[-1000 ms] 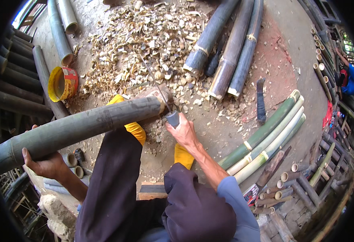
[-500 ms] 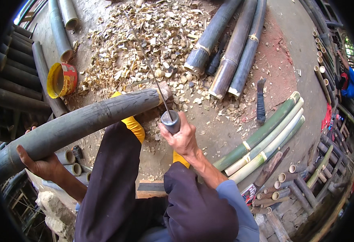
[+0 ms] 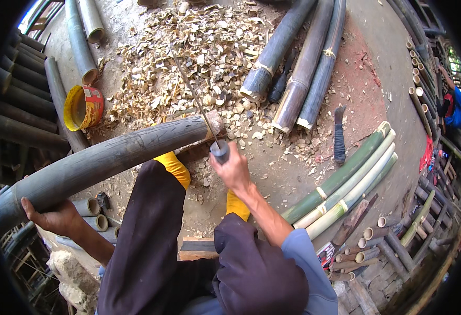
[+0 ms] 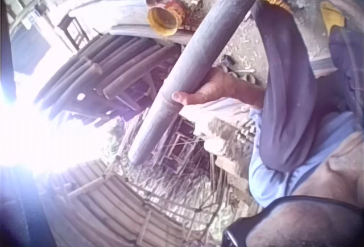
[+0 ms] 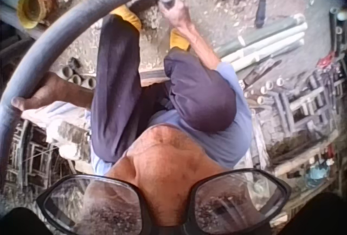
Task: The person shaves the surface of bamboo poles using a machete and a knife, rotating the poles by hand while sitting on the ground.
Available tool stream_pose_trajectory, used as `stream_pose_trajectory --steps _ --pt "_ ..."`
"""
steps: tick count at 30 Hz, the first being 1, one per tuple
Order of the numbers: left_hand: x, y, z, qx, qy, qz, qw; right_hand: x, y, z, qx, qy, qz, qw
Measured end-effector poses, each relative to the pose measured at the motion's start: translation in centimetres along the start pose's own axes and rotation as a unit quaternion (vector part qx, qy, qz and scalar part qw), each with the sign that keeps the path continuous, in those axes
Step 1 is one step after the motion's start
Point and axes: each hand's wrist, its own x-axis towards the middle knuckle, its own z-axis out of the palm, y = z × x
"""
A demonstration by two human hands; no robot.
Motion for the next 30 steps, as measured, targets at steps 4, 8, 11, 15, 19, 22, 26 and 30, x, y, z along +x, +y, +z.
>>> stream_pose_trajectory --steps 4,8,11,15,19,22,26,30 --pt "0.3 -0.4 -1.1 0.001 0.068 0.003 0.998 0.5 -0.2 -0.5 0.029 -0.072 0.082 0.994" --pt "0.4 -0.8 -3.0 0.012 0.079 0.026 0.996 -0.9 -2.8 -0.8 0.076 -0.006 -0.037 0.996" --pt "-0.3 -0.4 -2.5 0.002 0.079 0.013 0.997 -0.7 -0.1 -0.1 0.059 -0.002 -0.029 0.998" --pt "-0.6 -1.5 -6.1 0.136 0.049 0.058 0.988 1.4 0.4 -0.7 0.002 -0.05 0.063 0.997" --pt "0.1 -3.9 -14.3 0.099 0.118 -0.139 0.978 -0.2 -0.4 -0.1 0.038 -0.072 0.102 0.991" --pt "-0.7 -8.8 -22.2 0.062 0.149 -0.258 0.953 -1.2 -1.0 1.0 0.104 -0.085 0.123 0.983" --pt "-5.2 -10.3 -23.5 0.05 0.159 -0.45 0.877 -2.6 0.7 1.1 0.083 0.003 0.045 0.996" --pt "-3.4 -8.1 -25.7 0.404 -0.141 -0.437 0.791 -3.4 0.6 0.1 0.099 -0.004 0.093 0.991"
